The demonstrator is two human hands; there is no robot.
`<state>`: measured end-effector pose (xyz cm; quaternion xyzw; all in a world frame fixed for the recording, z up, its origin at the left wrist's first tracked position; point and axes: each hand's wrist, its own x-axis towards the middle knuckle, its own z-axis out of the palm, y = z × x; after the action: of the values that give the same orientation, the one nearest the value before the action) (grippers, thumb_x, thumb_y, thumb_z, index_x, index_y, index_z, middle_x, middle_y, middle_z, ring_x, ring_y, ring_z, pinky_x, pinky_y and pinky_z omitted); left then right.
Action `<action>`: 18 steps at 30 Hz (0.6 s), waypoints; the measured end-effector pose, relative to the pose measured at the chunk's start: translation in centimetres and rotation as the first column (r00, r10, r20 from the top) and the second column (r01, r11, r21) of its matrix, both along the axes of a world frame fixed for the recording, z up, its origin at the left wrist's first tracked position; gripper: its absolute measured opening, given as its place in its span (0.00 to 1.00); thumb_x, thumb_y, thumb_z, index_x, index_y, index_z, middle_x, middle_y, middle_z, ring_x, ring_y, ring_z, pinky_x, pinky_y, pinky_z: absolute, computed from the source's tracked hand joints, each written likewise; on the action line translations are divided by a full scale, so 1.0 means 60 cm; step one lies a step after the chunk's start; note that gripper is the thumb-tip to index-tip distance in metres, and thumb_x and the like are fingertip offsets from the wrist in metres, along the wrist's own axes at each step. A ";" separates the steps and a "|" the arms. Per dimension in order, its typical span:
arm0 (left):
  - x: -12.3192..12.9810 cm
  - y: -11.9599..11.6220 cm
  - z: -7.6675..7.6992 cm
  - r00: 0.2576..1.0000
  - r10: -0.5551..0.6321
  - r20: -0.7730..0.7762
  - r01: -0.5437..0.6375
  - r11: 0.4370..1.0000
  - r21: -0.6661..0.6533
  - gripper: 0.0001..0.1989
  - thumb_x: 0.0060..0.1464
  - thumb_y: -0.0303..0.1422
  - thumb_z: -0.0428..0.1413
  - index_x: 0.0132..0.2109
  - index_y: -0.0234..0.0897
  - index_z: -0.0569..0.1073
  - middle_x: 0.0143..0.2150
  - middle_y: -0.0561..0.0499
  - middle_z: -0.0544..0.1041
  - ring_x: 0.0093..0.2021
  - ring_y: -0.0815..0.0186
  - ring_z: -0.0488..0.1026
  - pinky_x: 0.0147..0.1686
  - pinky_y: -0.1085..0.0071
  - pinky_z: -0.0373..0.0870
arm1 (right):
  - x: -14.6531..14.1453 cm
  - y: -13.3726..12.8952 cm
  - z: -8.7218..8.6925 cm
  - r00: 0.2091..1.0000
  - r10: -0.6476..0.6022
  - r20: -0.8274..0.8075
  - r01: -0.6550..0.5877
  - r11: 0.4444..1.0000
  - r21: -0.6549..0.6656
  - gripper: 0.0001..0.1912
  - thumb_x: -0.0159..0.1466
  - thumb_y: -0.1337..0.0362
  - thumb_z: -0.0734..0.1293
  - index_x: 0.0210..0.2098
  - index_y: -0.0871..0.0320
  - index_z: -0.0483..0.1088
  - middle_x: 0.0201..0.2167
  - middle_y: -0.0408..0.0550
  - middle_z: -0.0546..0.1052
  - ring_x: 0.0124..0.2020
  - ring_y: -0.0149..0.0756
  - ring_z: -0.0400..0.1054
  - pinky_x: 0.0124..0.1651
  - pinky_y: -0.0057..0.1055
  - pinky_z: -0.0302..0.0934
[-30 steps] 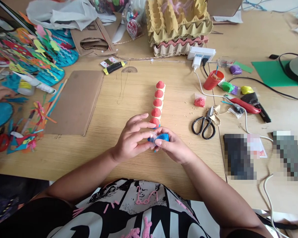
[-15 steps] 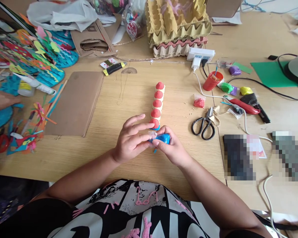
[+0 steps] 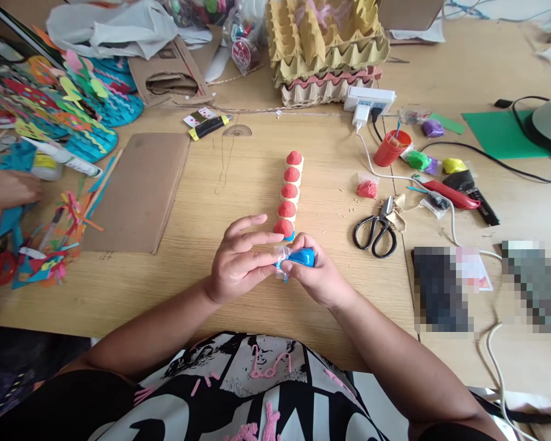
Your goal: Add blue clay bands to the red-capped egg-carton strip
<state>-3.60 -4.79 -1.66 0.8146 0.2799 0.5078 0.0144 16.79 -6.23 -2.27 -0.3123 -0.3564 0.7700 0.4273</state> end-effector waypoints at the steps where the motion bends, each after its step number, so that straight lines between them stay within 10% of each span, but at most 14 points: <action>1: 0.001 0.000 0.000 1.000 -0.002 0.002 0.002 1.000 -0.002 0.08 0.64 0.36 0.64 0.50 0.49 0.80 0.53 0.52 0.84 0.67 0.54 0.73 0.61 0.50 0.79 | 0.000 0.000 0.000 1.000 0.001 -0.003 -0.001 1.000 -0.007 0.22 0.56 0.58 0.83 0.36 0.52 0.67 0.29 0.35 0.75 0.28 0.25 0.67 0.33 0.25 0.66; 18: 0.005 0.000 -0.007 0.998 0.023 -0.063 -0.029 0.996 -0.087 0.10 0.62 0.37 0.66 0.51 0.45 0.81 0.60 0.48 0.81 0.72 0.53 0.67 0.65 0.47 0.75 | 0.018 0.014 0.008 0.998 0.068 -0.013 -0.069 0.989 -0.131 0.18 0.55 0.63 0.83 0.37 0.53 0.72 0.32 0.37 0.79 0.32 0.28 0.73 0.38 0.28 0.70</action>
<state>-3.32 -4.80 -2.06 0.8247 0.3128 0.4699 0.0350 17.85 -5.37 -1.79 -0.3242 -0.3134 0.8073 0.3806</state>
